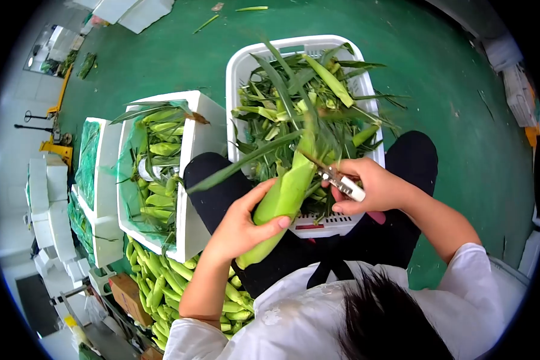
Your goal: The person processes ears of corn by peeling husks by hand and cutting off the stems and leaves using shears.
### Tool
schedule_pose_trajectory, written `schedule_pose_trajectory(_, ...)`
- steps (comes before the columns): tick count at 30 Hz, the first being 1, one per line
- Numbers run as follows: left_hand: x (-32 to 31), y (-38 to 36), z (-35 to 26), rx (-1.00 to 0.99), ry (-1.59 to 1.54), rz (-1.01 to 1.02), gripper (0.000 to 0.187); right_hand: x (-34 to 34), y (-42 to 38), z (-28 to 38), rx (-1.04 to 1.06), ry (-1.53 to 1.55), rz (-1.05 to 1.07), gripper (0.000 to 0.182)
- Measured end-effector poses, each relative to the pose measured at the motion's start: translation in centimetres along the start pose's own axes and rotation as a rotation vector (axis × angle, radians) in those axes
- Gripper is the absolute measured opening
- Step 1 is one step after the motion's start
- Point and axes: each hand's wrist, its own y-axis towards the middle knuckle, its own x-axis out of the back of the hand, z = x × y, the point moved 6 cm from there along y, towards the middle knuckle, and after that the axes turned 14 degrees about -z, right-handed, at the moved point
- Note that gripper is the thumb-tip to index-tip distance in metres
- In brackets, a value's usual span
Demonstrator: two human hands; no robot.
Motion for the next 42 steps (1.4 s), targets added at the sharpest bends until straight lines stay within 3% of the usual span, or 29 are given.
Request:
schedule_pose_trajectory(2, -0.1, 0.6, 0.2, 0.016, -0.081, 0.084, 0.074, 0.3, -2.0, -0.4, -0.318, 0.212, 0.035, 0.026)
schedule_pose_trajectory(5, -0.1, 1.0, 0.3, -0.084, -0.137, 0.205, 0.077, -0.1, -4.6, -1.7, -0.390, 0.444, 0.256, 0.042)
schedule_pose_trajectory(6, -0.4, 1.2, 0.2, -0.060, -0.140, 0.269, 0.077, -0.6, -4.9, -2.0, -0.194, 0.451, 0.275, 0.053)
schedule_pose_trajectory(9, -2.0, 1.7, 0.4, 0.039, -0.134, 0.454, 0.076, -1.6, -5.6, -2.7, -0.120, 0.331, 0.387, 0.065)
schedule_pose_trajectory(12, -4.2, 1.5, 1.0, 0.100, -0.099, 0.808, 0.070, -1.6, -4.4, 0.1, 0.090, 0.184, 0.286, 0.061)
schedule_pose_trajectory(13, -4.5, 1.4, 1.3, 0.092, -0.104, 0.882, 0.072, -2.0, -4.2, -0.6, -0.013, 0.206, 0.317, 0.055)
schedule_pose_trajectory(16, -3.6, -0.8, 1.7, 0.460, -0.714, 0.712, 0.075, -2.3, -4.0, -2.2, -0.296, 0.441, 0.068, 0.043)
schedule_pose_trajectory(18, -0.2, -2.6, 4.2, 0.338, -0.961, 0.508, 0.087, -2.8, -3.3, -4.9, -0.347, 0.791, -0.192, 0.035)
schedule_pose_trajectory(20, 4.7, -5.6, 5.1, 0.071, -1.278, 0.233, 0.093, -3.3, -2.6, -9.3, -0.430, 1.062, -0.347, 0.038)
schedule_pose_trajectory(23, 13.7, -15.5, 12.6, 0.113, -1.300, -0.570, 0.086, -6.2, -2.9, -10.4, -0.487, 0.987, -0.294, 0.043)
schedule_pose_trajectory(24, 16.7, -20.6, 16.4, 0.186, -1.264, -0.880, 0.080, -7.4, -3.5, -9.5, -0.531, 0.939, -0.281, 0.045)
schedule_pose_trajectory(26, 21.4, -32.9, 24.1, 0.222, -1.412, -1.265, 0.063, -9.7, -4.6, -9.7, -0.585, 0.797, -0.095, 0.059)
schedule_pose_trajectory(27, 23.0, -39.9, 27.0, 0.217, -1.267, -1.526, 0.060, -10.5, -5.1, -9.7, -0.607, 0.746, -0.050, 0.065)
schedule_pose_trajectory(28, 23.7, -46.9, 29.3, 0.224, -1.107, -1.774, 0.056, -11.0, -5.5, -9.7, -0.628, 0.694, -0.012, 0.072)
schedule_pose_trajectory(30, 22.6, -59.3, 33.3, 0.258, -1.140, -2.289, 0.058, -11.1, -5.7, -9.8, -0.654, 0.658, 0.052, 0.085)
schedule_pose_trajectory(32, 21.1, -65.0, 32.8, 0.017, -1.086, -2.653, 0.062, -11.1, -5.7, -10.8, -0.614, 0.588, 0.073, 0.089)
schedule_pose_trajectory(34, 22.3, -64.9, 33.5, -0.182, -1.121, -2.807, 0.063, -11.0, -5.5, -12.6, -0.638, 0.553, 0.111, 0.089)
schedule_pose_trajectory(35, 23.8, -62.6, 34.5, -0.230, -1.073, -2.761, 0.065, -10.9, -5.4, -12.8, -0.650, 0.539, 0.107, 0.088)
schedule_pose_trajectory(36, 26.5, -61.2, 38.4, -0.138, -1.075, -2.570, 0.073, -10.9, -5.2, -13.0, -0.662, 0.526, 0.102, 0.087)
schedule_pose_trajectory(37, 27.4, -50.0, 31.8, -0.296, -1.388, -2.493, 0.080, -10.8, -5.1, -13.6, -0.701, 0.490, 0.090, 0.083)
schedule_pose_trajectory(38, 29.7, -43.6, 29.6, -0.365, -1.369, -2.359, 0.082, -11.0, -4.9, -13.3, -0.716, 0.458, 0.055, 0.078)
schedule_pose_trajectory(39, 34.2, -41.0, 34.3, -0.411, -1.340, -2.150, 0.081, -10.9, -4.7, -13.0, -0.699, 0.504, 0.044, 0.076)
schedule_pose_trajectory(42, 42.2, -18.3, 31.9, -0.400, -0.989, -1.766, 0.033, -10.2, -5.1, -13.1, -0.812, 0.756, -0.137, 0.074)
